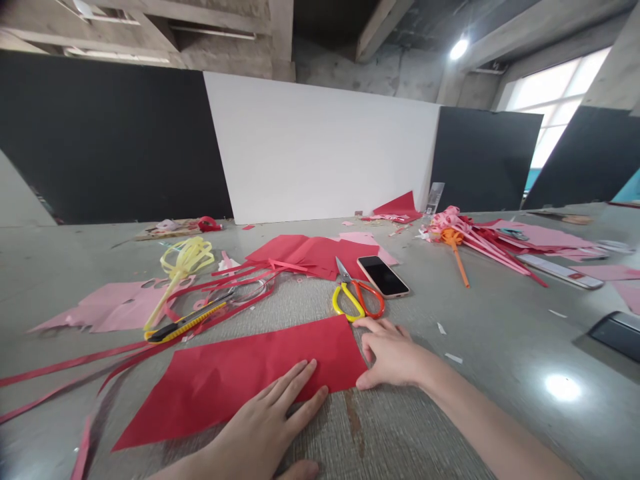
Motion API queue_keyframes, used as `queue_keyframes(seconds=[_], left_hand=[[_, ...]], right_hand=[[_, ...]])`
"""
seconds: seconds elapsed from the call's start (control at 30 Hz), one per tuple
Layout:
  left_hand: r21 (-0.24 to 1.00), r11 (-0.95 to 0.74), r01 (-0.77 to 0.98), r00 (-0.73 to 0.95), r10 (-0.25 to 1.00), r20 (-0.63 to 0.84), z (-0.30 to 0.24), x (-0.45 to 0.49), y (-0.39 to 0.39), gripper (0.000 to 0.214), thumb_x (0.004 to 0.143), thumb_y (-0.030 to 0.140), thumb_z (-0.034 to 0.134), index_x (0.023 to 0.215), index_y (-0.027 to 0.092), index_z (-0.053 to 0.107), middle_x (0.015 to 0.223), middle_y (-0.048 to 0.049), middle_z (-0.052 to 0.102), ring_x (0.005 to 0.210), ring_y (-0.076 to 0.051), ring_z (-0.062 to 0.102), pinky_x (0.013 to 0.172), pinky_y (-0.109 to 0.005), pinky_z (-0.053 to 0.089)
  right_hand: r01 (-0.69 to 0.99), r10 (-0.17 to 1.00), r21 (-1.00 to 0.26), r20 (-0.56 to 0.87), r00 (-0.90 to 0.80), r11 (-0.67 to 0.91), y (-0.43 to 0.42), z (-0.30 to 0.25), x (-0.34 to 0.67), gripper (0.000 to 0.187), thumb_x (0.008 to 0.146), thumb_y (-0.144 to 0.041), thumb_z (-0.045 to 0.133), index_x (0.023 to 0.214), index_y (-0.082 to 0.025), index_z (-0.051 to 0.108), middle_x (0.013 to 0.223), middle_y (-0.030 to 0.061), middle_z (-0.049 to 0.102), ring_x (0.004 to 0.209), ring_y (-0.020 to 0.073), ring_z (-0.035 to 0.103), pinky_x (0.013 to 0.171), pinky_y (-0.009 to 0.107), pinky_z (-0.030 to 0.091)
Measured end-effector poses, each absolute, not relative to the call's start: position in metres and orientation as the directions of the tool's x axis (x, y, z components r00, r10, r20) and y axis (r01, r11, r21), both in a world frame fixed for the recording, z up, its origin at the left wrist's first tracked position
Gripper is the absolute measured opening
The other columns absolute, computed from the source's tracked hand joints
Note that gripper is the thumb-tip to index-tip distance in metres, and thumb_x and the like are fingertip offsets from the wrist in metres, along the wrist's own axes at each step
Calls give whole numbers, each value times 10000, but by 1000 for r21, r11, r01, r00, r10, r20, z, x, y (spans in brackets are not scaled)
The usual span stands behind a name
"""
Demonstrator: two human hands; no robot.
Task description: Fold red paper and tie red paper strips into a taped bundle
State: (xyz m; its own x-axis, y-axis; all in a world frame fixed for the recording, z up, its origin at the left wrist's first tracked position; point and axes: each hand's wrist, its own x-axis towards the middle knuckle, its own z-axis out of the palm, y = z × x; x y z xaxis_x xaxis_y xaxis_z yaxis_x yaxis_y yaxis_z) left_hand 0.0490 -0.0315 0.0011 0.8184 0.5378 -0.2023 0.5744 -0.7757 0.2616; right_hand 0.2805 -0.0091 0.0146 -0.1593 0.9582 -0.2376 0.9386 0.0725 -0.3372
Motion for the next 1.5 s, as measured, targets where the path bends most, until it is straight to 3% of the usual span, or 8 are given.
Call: queue_keyframes(seconds=[0.2,0.43,0.53,0.67,1.0,1.13,1.3,1.5], left_hand=[[295,-778,555,831,532,-161,-1,48,-31,667,822,557,350,1355,178,219,1399,-156,54,1272,-317,54,1002,-476,210],[317,-769,555,830,540,-143,-2,49,-29,662,815,551,380,1344,172,259,1393,-153,63,1269,-328,75,1002,-480,213],[319,-765,560,827,541,-154,-2,49,-29,671,809,560,384,1342,172,264,1396,-151,72,1268,-332,82,1002,-480,214],[308,-768,561,827,537,-168,-1,49,-30,666,820,554,364,1350,172,237,1397,-160,62,1272,-322,62,1006,-477,202],[319,-770,552,832,529,-164,3,47,-31,661,823,547,360,1351,170,236,1406,-157,76,1275,-323,66,999,-487,213],[343,-760,552,830,540,-138,0,45,-31,667,797,542,421,1340,188,268,1412,-150,106,1272,-336,95,996,-499,214],[352,-746,566,820,553,-146,3,45,-33,685,766,507,494,1328,175,287,1415,-161,136,1279,-330,103,1005,-498,198],[504,-628,593,719,695,21,0,45,-32,557,702,237,582,1214,145,382,1246,-103,442,1157,-211,389,980,-320,317]], right_hand=[[924,939,-380,-302,-166,41,-7,16,296,207,552,-220,655,621,-193,462,936,18,460,742,172,507,585,267,376],[897,930,-441,-324,-174,14,0,18,308,172,700,-348,554,645,-196,495,682,-10,530,642,155,508,533,243,328],[881,943,-474,-286,-169,14,-6,15,289,246,692,-435,561,676,-199,493,699,-9,552,642,150,514,533,233,335],[908,969,-410,-173,-174,90,-13,10,272,202,588,-282,653,626,-191,477,731,-12,528,677,142,494,560,222,331],[943,966,-323,-209,-152,79,-7,20,296,138,559,-163,632,560,-188,496,613,-11,526,586,154,495,500,238,322],[873,940,-370,0,-342,317,-21,27,270,48,699,-158,572,707,-197,546,836,5,562,819,165,512,745,281,359],[703,835,-529,18,-550,475,-32,14,239,70,771,-131,508,771,-195,536,815,-18,546,707,109,516,643,209,383],[688,844,-572,14,-536,447,-25,2,239,202,686,-34,556,809,-191,521,755,-31,524,661,105,484,574,192,353]])
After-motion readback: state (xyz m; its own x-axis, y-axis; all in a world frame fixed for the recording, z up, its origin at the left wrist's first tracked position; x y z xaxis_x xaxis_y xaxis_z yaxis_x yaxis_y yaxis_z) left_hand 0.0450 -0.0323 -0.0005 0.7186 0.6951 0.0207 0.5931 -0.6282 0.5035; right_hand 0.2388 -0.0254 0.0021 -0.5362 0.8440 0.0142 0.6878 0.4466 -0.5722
